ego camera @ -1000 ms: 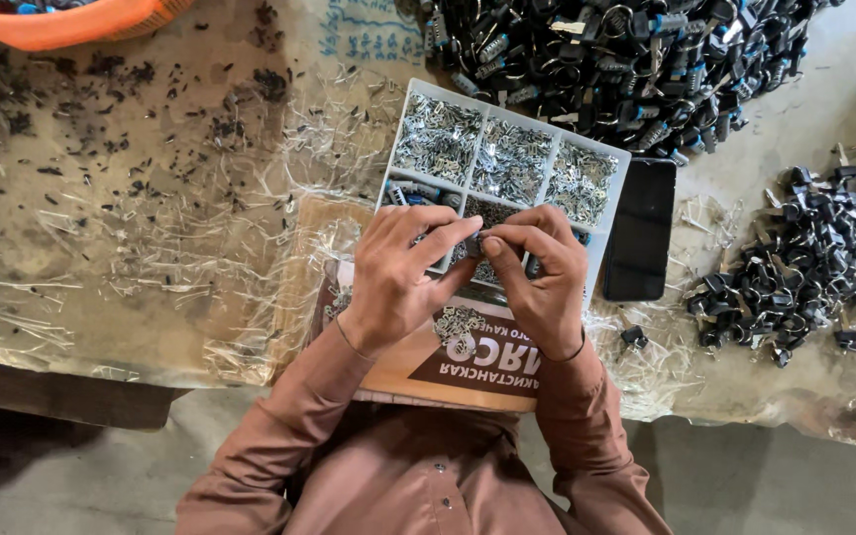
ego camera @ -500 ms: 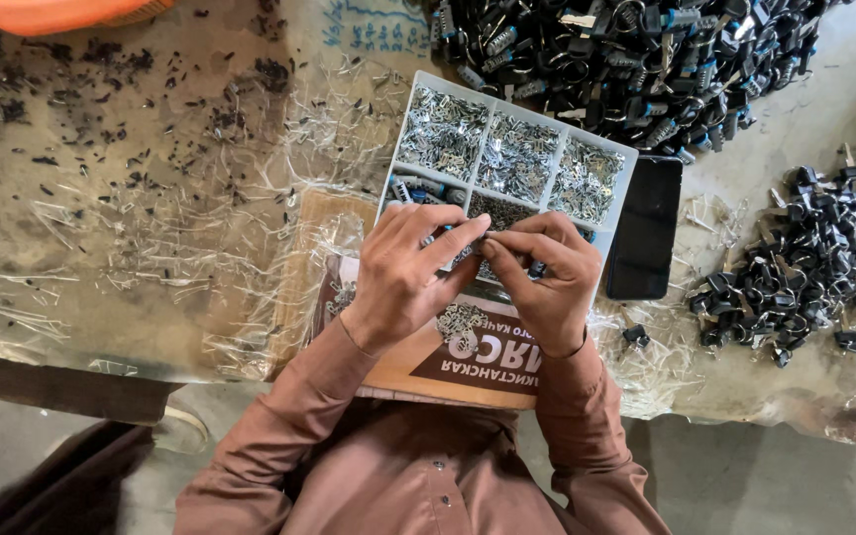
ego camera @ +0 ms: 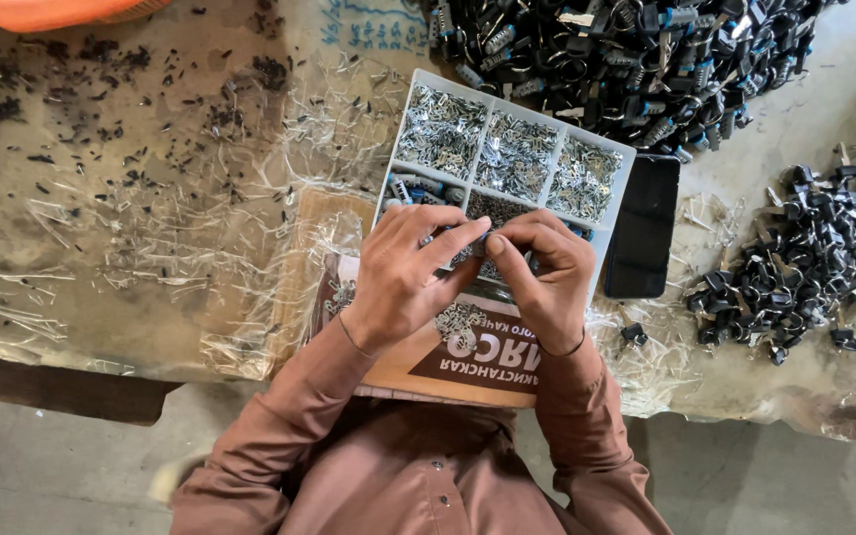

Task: The person sits at a workbench assembling small metal components by hand. They pick a cylindrical metal body and a spring from a compartment tray, press the parts together to fit them, and place the finished assembly onto a pile of completed pieces on the table.

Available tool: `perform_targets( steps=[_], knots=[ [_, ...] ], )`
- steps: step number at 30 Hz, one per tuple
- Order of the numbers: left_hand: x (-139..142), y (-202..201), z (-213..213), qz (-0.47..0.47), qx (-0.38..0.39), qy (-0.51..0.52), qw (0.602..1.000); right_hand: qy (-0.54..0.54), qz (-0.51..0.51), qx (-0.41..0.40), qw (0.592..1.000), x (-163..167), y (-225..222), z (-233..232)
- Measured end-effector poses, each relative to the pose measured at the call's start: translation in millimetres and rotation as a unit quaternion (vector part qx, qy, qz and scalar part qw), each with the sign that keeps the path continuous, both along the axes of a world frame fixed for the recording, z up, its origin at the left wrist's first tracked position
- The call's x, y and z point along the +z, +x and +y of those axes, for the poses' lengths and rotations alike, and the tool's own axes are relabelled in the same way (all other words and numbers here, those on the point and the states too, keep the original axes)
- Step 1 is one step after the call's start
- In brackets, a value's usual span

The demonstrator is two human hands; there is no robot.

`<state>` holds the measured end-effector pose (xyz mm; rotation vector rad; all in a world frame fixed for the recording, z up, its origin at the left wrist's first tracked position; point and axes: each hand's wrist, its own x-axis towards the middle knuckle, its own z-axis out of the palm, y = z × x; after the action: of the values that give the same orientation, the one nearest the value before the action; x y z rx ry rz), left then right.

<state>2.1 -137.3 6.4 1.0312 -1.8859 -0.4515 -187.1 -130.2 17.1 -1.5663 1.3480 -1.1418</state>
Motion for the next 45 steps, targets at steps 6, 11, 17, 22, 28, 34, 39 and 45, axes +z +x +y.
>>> perform_targets(
  steps=[6,11,17,22,28,34,39,45],
  knots=[
    [-2,-1,0,-0.007,-0.005,-0.017,1.0,-0.038,0.023,-0.015,0.999,-5,2,3],
    [-4,0,2,0.002,-0.007,-0.007,1.0,-0.059,0.018,0.0,0.998,-19,-4,3],
    [-2,-3,2,0.039,0.007,0.003,0.999,0.025,-0.242,0.013,0.97,-31,-22,1],
    [0,-1,3,0.06,0.024,0.032,0.997,-0.008,-0.127,0.009,0.992,-26,-17,6],
    [0,-1,2,0.055,0.023,0.029,0.998,0.004,-0.098,0.036,0.994,-14,-9,5],
    [0,-2,1,0.04,0.021,0.006,0.999,-0.013,-0.086,0.03,0.996,-12,-5,4],
    [-4,-3,-1,0.032,0.019,-0.007,0.999,-0.042,-0.026,0.016,0.999,-11,-2,3],
    [-5,-3,0,0.032,0.006,0.002,0.999,-0.057,-0.011,-0.022,0.998,-11,-1,5]
  ],
)
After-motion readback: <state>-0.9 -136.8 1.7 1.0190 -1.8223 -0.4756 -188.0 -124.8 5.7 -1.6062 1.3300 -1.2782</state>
